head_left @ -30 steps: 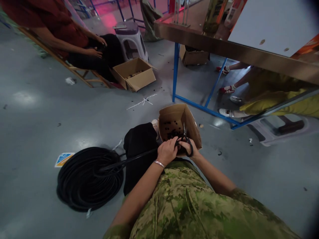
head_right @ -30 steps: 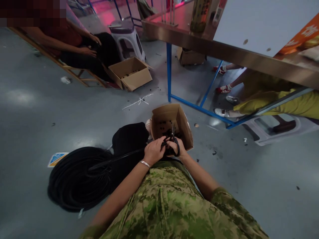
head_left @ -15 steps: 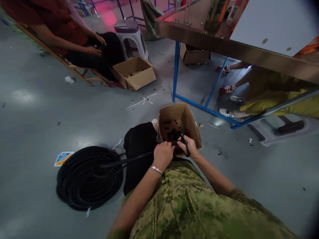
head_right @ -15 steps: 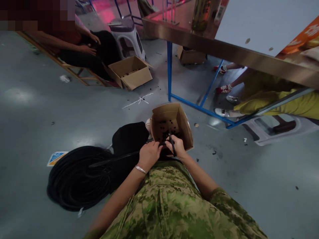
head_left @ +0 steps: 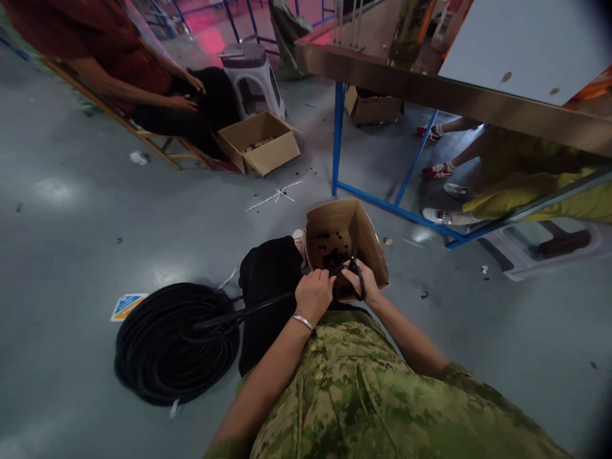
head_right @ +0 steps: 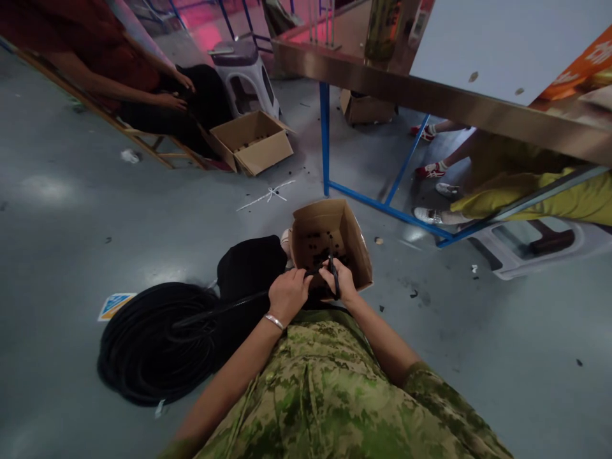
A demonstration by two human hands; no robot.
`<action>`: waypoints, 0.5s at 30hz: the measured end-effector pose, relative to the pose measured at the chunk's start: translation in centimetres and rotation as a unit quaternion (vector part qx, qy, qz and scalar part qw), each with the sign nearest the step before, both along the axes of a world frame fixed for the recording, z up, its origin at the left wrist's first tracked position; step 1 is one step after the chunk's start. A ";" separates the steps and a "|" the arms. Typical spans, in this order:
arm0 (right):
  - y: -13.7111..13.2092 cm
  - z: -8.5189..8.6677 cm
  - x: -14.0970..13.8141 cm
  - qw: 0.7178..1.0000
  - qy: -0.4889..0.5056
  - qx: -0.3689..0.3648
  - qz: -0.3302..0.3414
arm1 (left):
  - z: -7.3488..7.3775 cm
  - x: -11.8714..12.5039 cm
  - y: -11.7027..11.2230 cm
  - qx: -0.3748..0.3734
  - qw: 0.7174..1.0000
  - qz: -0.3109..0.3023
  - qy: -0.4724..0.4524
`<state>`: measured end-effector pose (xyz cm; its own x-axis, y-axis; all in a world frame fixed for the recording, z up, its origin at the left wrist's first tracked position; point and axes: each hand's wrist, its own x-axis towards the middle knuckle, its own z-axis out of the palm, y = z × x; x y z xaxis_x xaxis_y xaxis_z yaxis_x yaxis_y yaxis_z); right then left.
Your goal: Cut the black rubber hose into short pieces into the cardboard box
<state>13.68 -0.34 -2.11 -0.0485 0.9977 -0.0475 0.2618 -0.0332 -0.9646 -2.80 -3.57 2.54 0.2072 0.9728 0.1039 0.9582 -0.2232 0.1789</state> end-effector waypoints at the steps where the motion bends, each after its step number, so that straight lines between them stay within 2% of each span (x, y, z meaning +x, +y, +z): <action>1: -0.1 -0.1 0.3 1.000 0.009 -0.012 0.002 | 0.0 0.0 0.1 0.011 1.000 0.013 -0.009; 7: -2.1 -0.3 1.7 0.990 0.017 -0.078 0.114 | 0.4 -0.1 0.2 0.043 0.996 0.056 -0.052; 10: -2.9 -0.6 1.5 0.987 0.037 -0.094 0.124 | 0.5 -0.1 0.2 0.041 0.996 0.052 -0.052; 15: -2.6 -0.7 1.1 0.986 0.049 -0.095 0.126 | 0.6 -0.2 0.2 0.044 0.996 0.059 -0.051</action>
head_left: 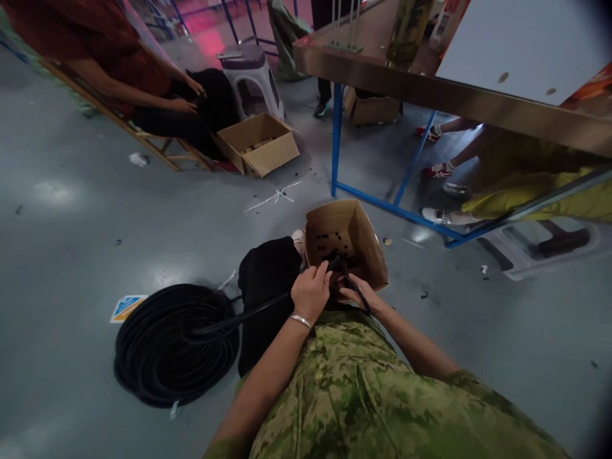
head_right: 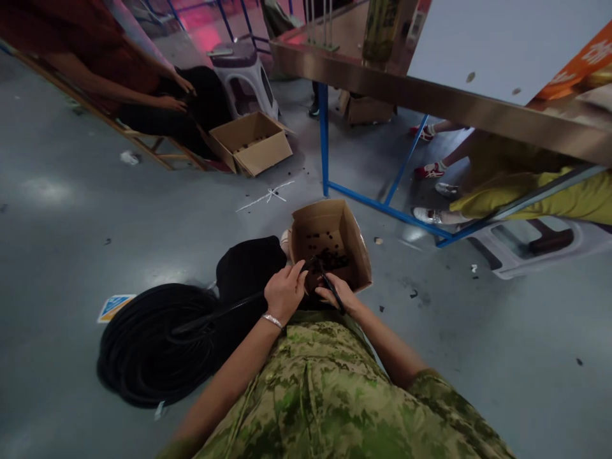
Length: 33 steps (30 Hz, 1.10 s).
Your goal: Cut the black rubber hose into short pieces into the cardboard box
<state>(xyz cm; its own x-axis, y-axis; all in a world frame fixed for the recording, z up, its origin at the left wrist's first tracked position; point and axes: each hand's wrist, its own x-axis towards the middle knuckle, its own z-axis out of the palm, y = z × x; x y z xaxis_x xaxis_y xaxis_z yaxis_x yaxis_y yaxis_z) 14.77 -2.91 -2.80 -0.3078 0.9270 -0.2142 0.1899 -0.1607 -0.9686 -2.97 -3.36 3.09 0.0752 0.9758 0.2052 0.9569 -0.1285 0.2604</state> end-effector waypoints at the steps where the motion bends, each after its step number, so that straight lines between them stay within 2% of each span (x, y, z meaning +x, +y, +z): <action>1: 0.1 0.0 0.0 1.000 -0.001 -0.002 0.003 | 0.0 0.0 0.0 0.002 1.000 0.003 -0.002; 8: -0.3 0.1 0.1 0.999 0.015 -0.001 0.043 | 0.0 -0.1 0.0 0.002 1.000 -0.008 -0.006; 14: 0.4 0.4 -0.6 0.999 0.025 -0.001 0.035 | 0.0 0.0 -0.1 -0.004 1.000 -0.020 -0.003; 21: 1.0 0.4 -0.6 0.998 -0.001 0.021 0.056 | 0.2 0.0 -0.1 -0.018 0.999 -0.041 0.012; 25: 0.9 0.1 -0.5 0.998 -0.003 0.007 0.055 | 0.3 0.0 0.0 -0.035 0.998 -0.053 0.026; 33: 0.7 0.0 -0.5 0.999 -0.029 0.029 0.033 | -0.1 -0.2 0.1 -0.040 0.996 -0.076 0.037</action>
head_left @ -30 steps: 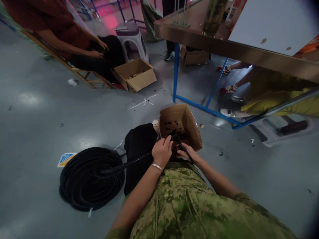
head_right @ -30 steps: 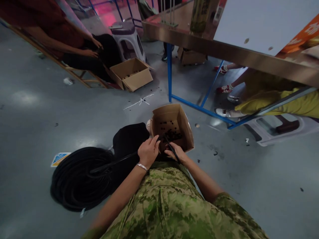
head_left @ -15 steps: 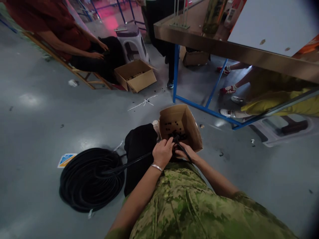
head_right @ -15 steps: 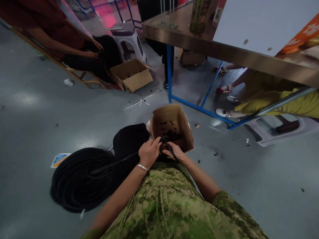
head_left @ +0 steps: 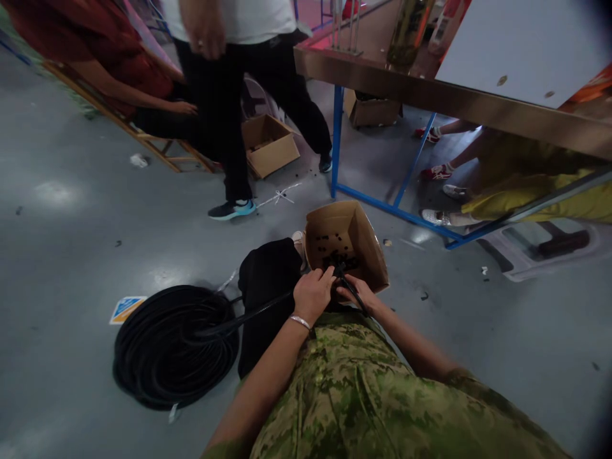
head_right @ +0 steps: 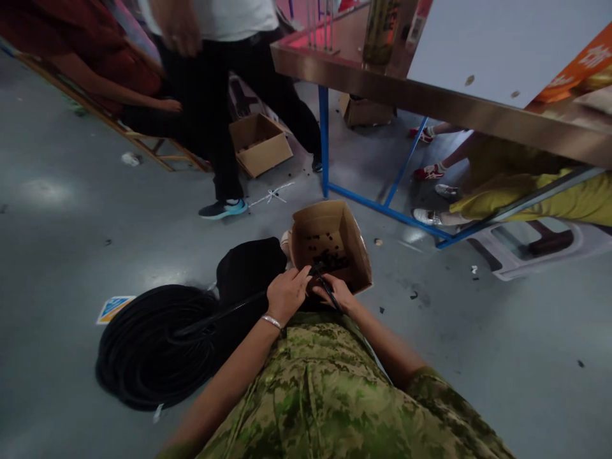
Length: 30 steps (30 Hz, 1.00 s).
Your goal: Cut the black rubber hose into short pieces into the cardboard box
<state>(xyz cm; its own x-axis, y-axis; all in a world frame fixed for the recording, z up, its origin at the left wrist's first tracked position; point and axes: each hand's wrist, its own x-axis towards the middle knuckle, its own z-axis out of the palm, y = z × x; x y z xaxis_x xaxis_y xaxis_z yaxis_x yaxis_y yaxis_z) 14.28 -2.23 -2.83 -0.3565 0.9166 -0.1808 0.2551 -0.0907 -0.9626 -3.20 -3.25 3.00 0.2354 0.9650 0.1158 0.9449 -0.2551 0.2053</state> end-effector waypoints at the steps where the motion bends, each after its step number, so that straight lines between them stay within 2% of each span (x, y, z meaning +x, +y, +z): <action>1: -0.1 -0.1 0.0 1.000 -0.002 -0.005 -0.002 | -0.1 0.0 0.0 0.000 1.000 -0.002 0.002; 9: -1.6 -0.5 -0.2 0.998 -0.009 -0.055 -0.042 | 0.0 -0.1 0.3 -0.002 0.999 -0.024 0.026; 20: -2.3 -2.0 -0.5 0.995 -0.071 -0.024 -0.066 | -0.6 0.2 0.5 -0.033 0.999 -0.021 0.038; 30: -2.5 -4.4 -0.2 0.991 -0.123 0.007 -0.057 | -1.2 0.6 0.8 -0.050 0.997 -0.025 0.060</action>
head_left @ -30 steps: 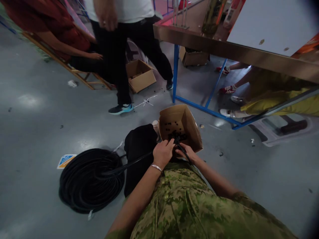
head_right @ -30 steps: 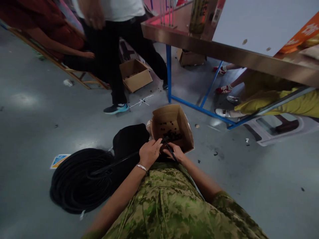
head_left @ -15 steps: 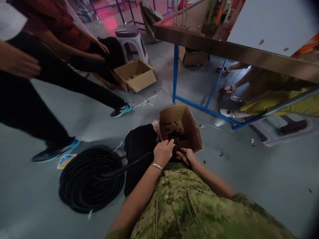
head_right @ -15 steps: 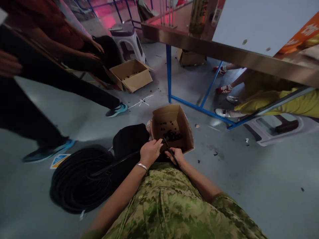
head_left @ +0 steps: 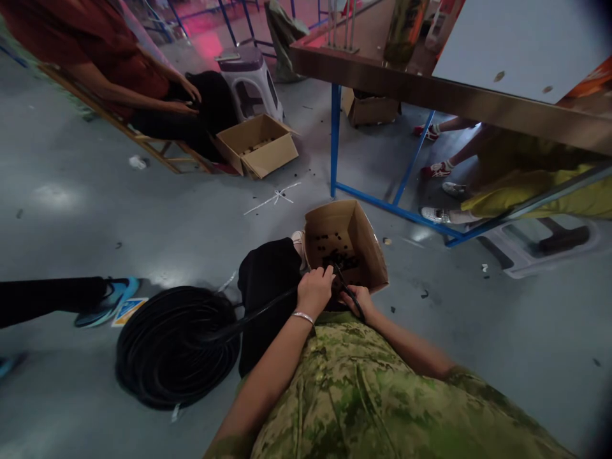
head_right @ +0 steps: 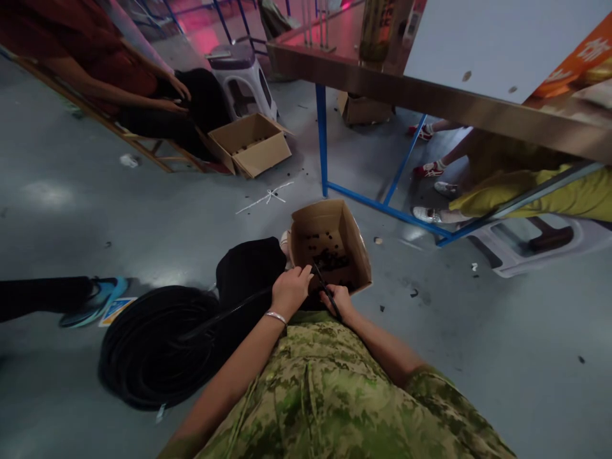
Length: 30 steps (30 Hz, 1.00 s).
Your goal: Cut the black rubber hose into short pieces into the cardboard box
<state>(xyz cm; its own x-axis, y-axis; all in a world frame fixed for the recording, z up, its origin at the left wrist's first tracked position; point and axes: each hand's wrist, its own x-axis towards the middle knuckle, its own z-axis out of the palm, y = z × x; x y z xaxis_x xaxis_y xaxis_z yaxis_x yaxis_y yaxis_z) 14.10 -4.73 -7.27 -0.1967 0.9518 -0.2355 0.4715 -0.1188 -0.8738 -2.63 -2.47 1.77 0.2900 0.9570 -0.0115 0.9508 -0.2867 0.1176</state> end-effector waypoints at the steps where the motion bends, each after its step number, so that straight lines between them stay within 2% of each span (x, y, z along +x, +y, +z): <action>1: 0.0 -0.2 0.0 1.000 -0.003 0.000 0.000 | 0.0 0.0 0.1 -0.005 1.000 -0.001 0.005; 11: 0.0 -2.3 0.3 0.999 -0.039 -0.017 0.004 | -0.9 0.5 0.7 -0.062 0.998 -0.005 0.030; 30: 0.1 -2.3 0.9 0.998 -0.028 -0.053 0.029 | -1.0 0.7 1.0 -0.108 0.994 -0.012 0.033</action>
